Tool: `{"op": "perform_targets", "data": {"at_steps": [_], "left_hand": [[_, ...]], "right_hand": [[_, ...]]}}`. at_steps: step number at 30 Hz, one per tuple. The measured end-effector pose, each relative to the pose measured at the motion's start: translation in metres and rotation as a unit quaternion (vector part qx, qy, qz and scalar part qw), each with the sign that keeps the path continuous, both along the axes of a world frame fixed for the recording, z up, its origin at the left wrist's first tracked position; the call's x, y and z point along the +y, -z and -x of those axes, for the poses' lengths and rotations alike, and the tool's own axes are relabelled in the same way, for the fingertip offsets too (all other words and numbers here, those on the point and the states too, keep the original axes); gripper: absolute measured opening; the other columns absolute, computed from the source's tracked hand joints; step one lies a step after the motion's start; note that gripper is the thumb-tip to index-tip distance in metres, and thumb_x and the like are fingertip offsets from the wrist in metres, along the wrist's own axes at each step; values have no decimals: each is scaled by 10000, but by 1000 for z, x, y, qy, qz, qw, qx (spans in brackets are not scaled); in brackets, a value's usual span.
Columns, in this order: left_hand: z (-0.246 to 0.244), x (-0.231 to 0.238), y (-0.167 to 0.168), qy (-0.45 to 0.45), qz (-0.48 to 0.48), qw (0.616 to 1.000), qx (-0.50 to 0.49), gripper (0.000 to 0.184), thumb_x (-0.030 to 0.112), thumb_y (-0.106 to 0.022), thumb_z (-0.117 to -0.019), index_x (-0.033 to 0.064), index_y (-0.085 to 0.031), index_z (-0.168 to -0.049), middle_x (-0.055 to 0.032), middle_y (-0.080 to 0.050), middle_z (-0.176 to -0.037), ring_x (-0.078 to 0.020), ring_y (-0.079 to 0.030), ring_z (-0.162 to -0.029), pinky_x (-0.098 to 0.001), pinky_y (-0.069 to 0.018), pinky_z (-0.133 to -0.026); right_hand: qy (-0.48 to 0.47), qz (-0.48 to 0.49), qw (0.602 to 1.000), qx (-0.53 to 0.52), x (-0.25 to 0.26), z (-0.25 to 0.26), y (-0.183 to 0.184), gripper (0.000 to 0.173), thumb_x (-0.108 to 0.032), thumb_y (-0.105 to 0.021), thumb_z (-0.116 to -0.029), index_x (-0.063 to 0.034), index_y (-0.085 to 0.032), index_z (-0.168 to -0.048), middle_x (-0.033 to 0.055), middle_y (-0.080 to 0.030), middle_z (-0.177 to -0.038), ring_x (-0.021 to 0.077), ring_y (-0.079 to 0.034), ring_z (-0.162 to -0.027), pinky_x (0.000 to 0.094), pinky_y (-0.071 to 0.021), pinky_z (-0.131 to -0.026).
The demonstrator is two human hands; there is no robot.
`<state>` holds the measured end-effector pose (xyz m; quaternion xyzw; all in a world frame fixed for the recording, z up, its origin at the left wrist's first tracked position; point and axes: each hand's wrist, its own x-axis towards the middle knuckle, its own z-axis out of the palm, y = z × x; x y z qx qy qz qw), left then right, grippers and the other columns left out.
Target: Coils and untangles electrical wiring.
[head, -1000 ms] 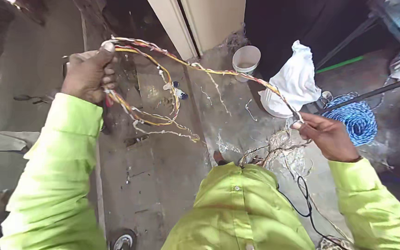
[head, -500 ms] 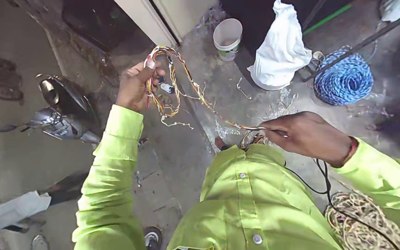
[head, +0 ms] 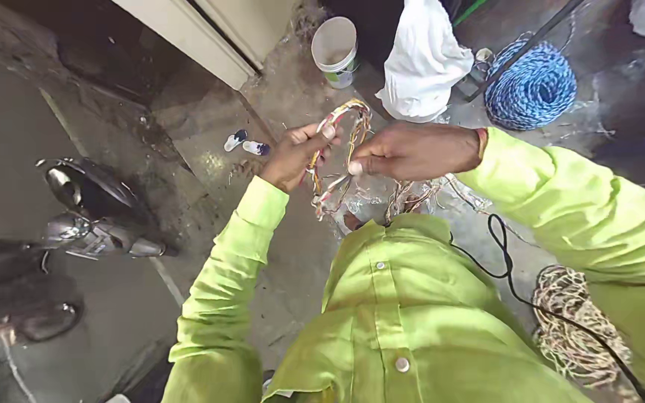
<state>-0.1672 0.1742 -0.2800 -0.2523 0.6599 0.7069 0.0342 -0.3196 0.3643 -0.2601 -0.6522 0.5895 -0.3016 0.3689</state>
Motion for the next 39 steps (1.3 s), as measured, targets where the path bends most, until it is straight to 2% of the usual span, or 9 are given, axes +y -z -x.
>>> {"op": "perform_targets", "data": {"at_steps": [3,6,11,17,22,26,29,34,39], "left_hand": [[6,17,-6,32,-33,999,0,228,136,-479,-1082,22,-675,-1099,-20,-740,-902,-100,-712,-800,-279,-615,-759],[6,15,-3,70,-87,994,4,272,152,-423,-1103,2,-642,-1163,-69,-732,-902,-149,-719,-755,-317,-635,-727],[6,14,-6,95,-134,986,16,328,123,-362,-1071,44,-672,-1141,-25,-709,-779,-123,-684,-635,-305,-626,-635],[11,15,-8,125,-170,976,46,264,182,-476,-1056,99,-726,-1061,8,-703,-725,-106,-675,-602,-315,-628,-612],[12,17,-8,135,-165,976,53,245,198,-511,-1056,72,-721,-1048,-1,-696,-700,-115,-681,-603,-316,-630,-630],[11,15,-10,150,-162,973,63,291,159,-440,-1045,95,-723,-1052,9,-688,-708,-111,-674,-607,-322,-625,-625],[10,17,-14,148,-169,973,54,287,166,-444,-1038,88,-720,-1036,12,-672,-690,-97,-648,-569,-297,-607,-576],[11,16,-12,159,-191,967,56,286,172,-426,-984,123,-707,-1001,46,-636,-665,-65,-598,-531,-247,-545,-513],[14,17,-17,133,-183,973,49,303,193,-417,-1030,106,-706,-1000,28,-642,-661,-79,-605,-529,-266,-562,-528]], "right_hand": [[43,8,998,-51,-4,14,4,361,-313,-459,-1097,-118,-709,-923,-58,-605,-743,14,-535,-646,238,-454,-613],[79,-10,993,-82,1,24,4,381,-314,-447,-1106,-112,-690,-892,-62,-554,-683,15,-475,-575,223,-397,-546],[130,-55,953,-268,18,35,6,374,-246,-430,-1112,-83,-655,-861,-81,-474,-588,-9,-360,-456,166,-294,-432],[168,-46,875,-451,33,42,12,360,-249,-386,-1119,-126,-641,-898,-99,-521,-602,-29,-426,-459,128,-361,-425],[191,-50,871,-451,40,47,12,362,-246,-393,-1117,-117,-663,-914,-84,-547,-617,-32,-426,-451,123,-341,-413],[195,-61,872,-445,48,46,13,359,-247,-386,-1121,-116,-654,-923,-78,-576,-640,-33,-432,-450,120,-344,-405],[191,-49,875,-441,50,46,15,373,-251,-378,-1123,-119,-653,-910,-87,-535,-613,-27,-421,-440,126,-346,-397],[214,-60,874,-431,56,47,13,358,-254,-402,-1118,-117,-664,-917,-74,-586,-648,-30,-435,-453,125,-338,-401],[217,-60,867,-445,62,54,20,360,-250,-394,-1119,-122,-661,-915,-86,-545,-610,-36,-414,-438,120,-329,-393]]}}
